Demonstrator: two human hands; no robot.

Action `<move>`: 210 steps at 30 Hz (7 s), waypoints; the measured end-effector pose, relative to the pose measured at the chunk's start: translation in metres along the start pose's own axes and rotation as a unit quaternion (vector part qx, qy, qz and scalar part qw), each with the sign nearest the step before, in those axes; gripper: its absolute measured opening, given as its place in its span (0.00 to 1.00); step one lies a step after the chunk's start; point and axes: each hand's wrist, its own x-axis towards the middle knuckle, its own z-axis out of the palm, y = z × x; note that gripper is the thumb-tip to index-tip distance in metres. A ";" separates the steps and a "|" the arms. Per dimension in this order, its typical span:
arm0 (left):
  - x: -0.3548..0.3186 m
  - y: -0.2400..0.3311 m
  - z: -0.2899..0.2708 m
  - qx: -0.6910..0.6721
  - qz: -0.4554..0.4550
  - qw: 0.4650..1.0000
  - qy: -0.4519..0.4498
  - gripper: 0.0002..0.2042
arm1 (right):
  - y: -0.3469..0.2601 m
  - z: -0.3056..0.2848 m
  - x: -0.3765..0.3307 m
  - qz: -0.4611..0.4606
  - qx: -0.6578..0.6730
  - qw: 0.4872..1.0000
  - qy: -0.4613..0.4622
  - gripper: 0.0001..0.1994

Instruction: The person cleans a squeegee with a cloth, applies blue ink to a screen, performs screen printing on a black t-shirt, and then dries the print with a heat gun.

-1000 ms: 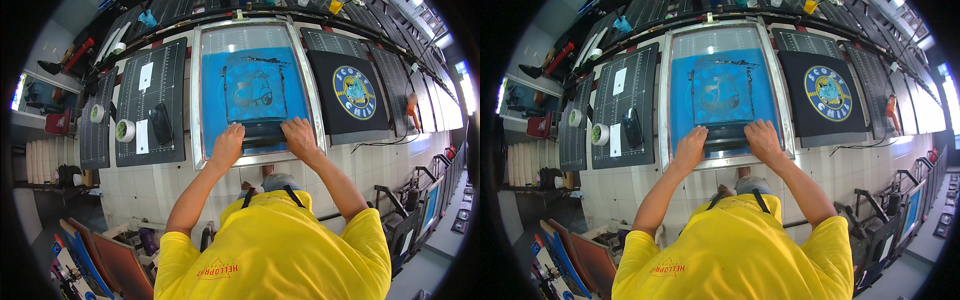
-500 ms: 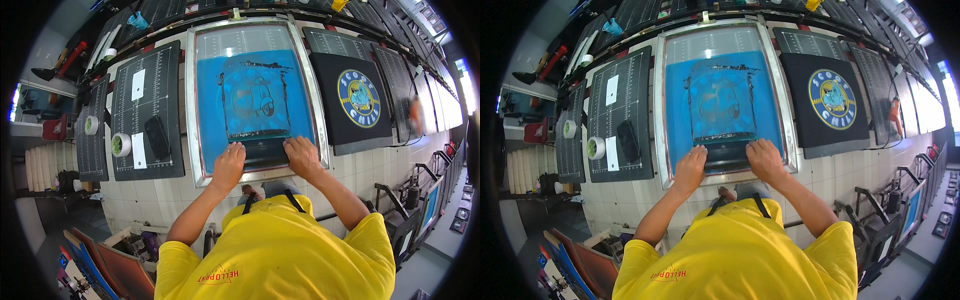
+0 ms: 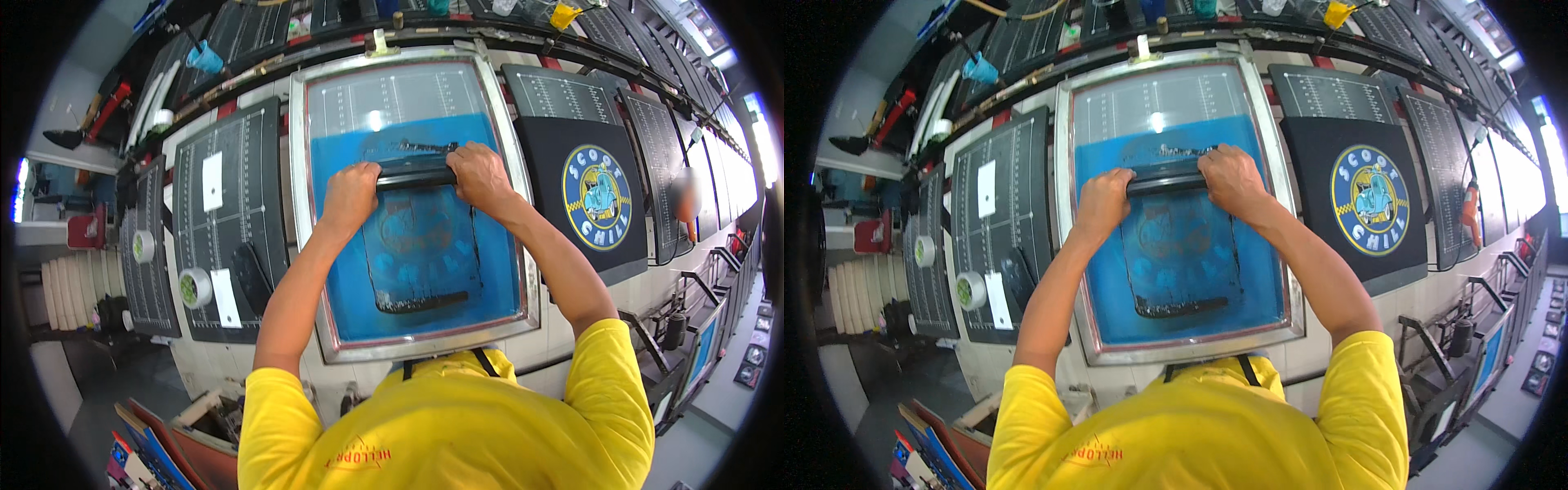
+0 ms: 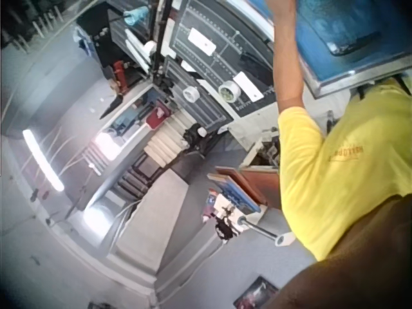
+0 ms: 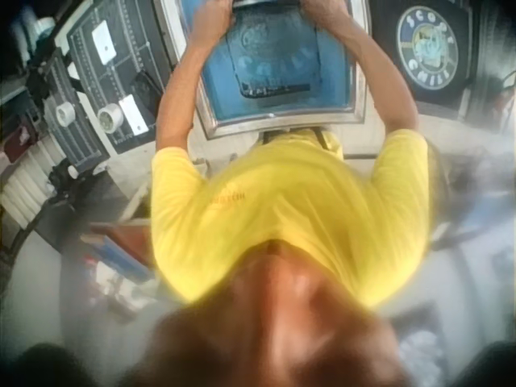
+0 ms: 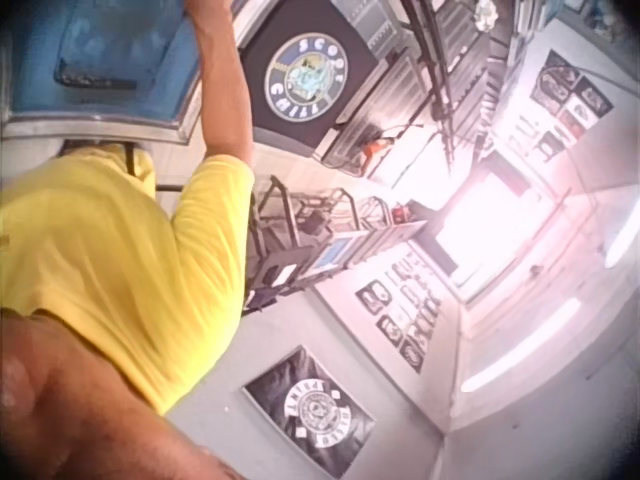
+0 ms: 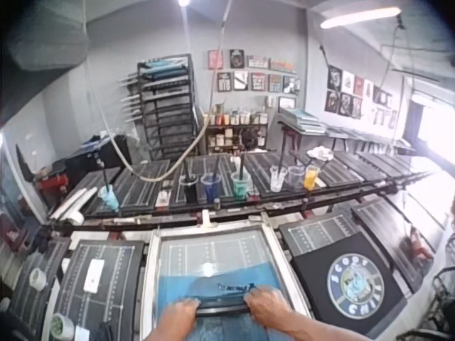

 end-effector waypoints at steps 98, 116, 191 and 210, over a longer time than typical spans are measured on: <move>-0.289 0.019 0.003 -0.350 -0.497 0.759 0.233 0.18 | -0.016 0.019 -0.271 0.474 0.328 0.794 0.194 0.11; -0.231 0.187 0.043 -0.423 -0.438 0.736 0.297 0.16 | 0.113 -0.072 -0.366 0.454 0.341 0.780 0.262 0.10; -0.154 0.431 0.150 -0.122 -0.450 0.815 0.343 0.07 | 0.654 -0.203 -0.608 0.494 -0.182 0.847 0.075 0.26; -0.204 0.131 0.054 -0.111 -0.420 0.781 0.448 0.12 | 0.272 -0.244 -0.666 0.459 0.019 0.810 0.364 0.18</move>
